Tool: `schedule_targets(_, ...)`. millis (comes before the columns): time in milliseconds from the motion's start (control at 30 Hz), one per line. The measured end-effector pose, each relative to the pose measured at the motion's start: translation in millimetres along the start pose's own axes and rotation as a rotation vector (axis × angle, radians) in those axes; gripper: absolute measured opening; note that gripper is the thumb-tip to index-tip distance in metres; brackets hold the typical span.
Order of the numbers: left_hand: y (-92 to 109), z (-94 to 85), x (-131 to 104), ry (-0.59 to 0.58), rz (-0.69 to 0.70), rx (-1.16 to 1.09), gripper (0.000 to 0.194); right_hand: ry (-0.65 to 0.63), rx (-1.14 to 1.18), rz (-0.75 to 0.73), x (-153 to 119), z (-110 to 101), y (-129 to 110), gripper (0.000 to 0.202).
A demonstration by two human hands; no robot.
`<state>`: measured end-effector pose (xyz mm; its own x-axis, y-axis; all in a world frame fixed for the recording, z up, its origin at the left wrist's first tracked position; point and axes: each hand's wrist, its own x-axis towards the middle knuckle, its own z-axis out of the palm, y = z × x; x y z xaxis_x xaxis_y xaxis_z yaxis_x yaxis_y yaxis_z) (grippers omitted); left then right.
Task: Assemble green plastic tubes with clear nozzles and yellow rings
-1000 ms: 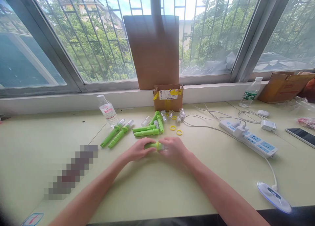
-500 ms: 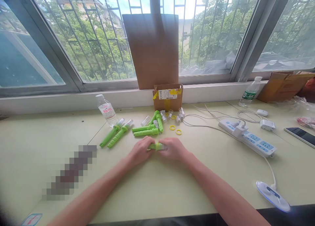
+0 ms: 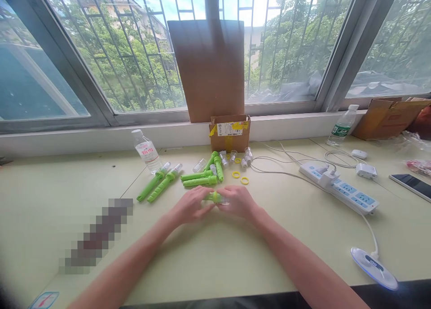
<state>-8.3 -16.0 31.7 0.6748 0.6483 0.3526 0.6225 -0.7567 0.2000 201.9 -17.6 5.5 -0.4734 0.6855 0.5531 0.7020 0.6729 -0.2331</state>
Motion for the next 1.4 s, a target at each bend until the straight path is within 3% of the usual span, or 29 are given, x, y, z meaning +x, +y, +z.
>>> schedule_targets(300, -9.8, 4.4, -0.2, -0.009, -0.044, -0.092, 0.021, -0.020, -0.081, -0.030, -0.2, -2.3, -3.5, 0.021)
schedule_targets(500, -15.2, 17.7, -0.6, 0.107, 0.034, 0.037, 0.018, -0.024, -0.012, 0.017, -0.6, -5.7, -6.5, 0.018)
schedule_targets(633, -13.9, 16.8, 0.4, 0.171, 0.087, 0.177, 0.021, -0.002, 0.036, 0.047, 0.1, -6.4, -7.3, 0.017)
schedule_targets(733, -11.1, 10.0, 1.7, 0.140, 0.080, 0.195, 0.019, 0.022, -0.007, 0.032, 0.7, -4.0, -4.5, 0.019)
schedule_targets(900, -9.9, -2.0, 1.3, 0.052, 0.030, 0.066, 0.032, 0.030, -0.105, -0.025, 0.3, 0.1, 2.8, 0.024)
schedule_targets(1100, -13.3, 0.1, -0.4, 0.002, -0.075, -0.128, 0.024, -0.011, -0.151, -0.091, -1.4, 0.9, 1.9, 0.025)
schedule_targets(1233, -13.4, 6.3, -0.2, 0.019, -0.071, -0.076, 0.018, -0.037, -0.063, -0.037, -2.6, 0.5, -0.6, 0.027)
schedule_targets(1400, -12.5, 10.0, 0.9, 0.113, 0.076, 0.119, 0.013, -0.080, 0.199, 0.112, -0.1, -5.7, -3.0, 0.028)
